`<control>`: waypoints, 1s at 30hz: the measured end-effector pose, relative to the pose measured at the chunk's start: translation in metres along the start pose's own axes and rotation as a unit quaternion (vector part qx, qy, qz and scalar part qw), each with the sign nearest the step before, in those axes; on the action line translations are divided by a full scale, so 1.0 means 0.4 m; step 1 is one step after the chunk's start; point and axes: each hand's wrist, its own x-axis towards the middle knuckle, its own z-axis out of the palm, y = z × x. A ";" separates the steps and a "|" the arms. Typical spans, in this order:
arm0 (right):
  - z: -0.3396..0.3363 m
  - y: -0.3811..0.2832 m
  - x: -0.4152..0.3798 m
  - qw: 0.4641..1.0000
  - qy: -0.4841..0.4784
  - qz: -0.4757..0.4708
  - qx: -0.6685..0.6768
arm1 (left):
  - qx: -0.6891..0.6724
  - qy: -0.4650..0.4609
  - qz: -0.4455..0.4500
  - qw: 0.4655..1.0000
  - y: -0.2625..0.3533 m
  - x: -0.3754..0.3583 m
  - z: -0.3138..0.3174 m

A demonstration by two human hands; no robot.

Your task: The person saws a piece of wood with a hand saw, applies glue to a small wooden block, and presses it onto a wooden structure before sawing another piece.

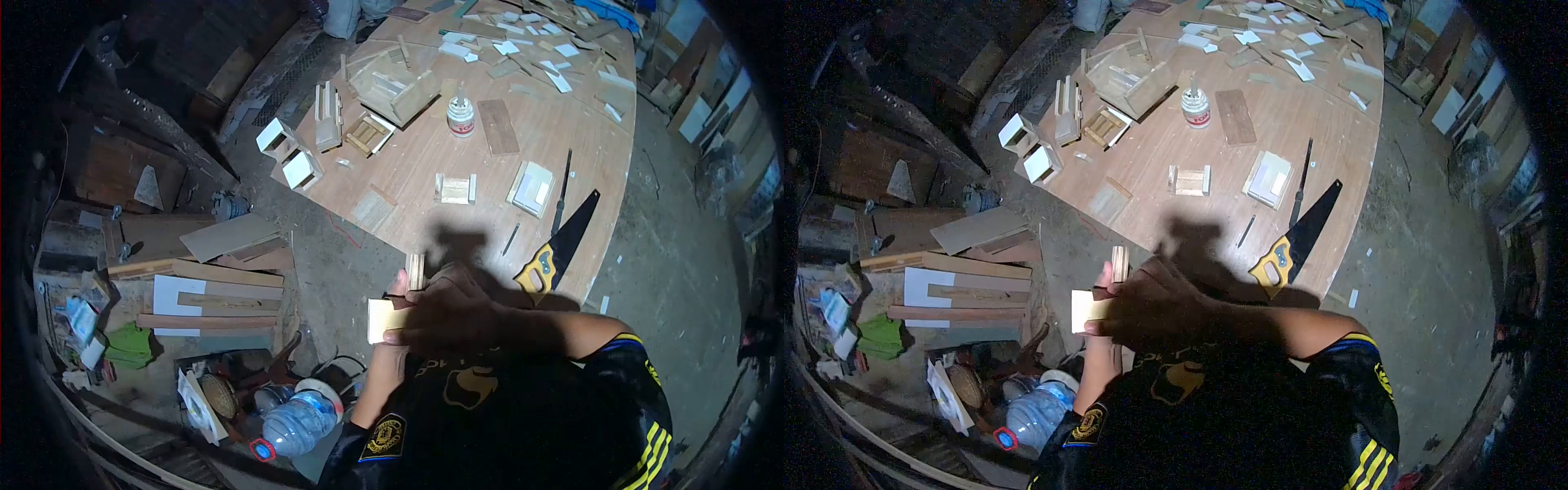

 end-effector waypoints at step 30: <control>0.047 0.069 0.005 0.936 0.230 -0.068 -0.257 | 0.088 0.031 0.227 0.969 -0.024 0.020 0.088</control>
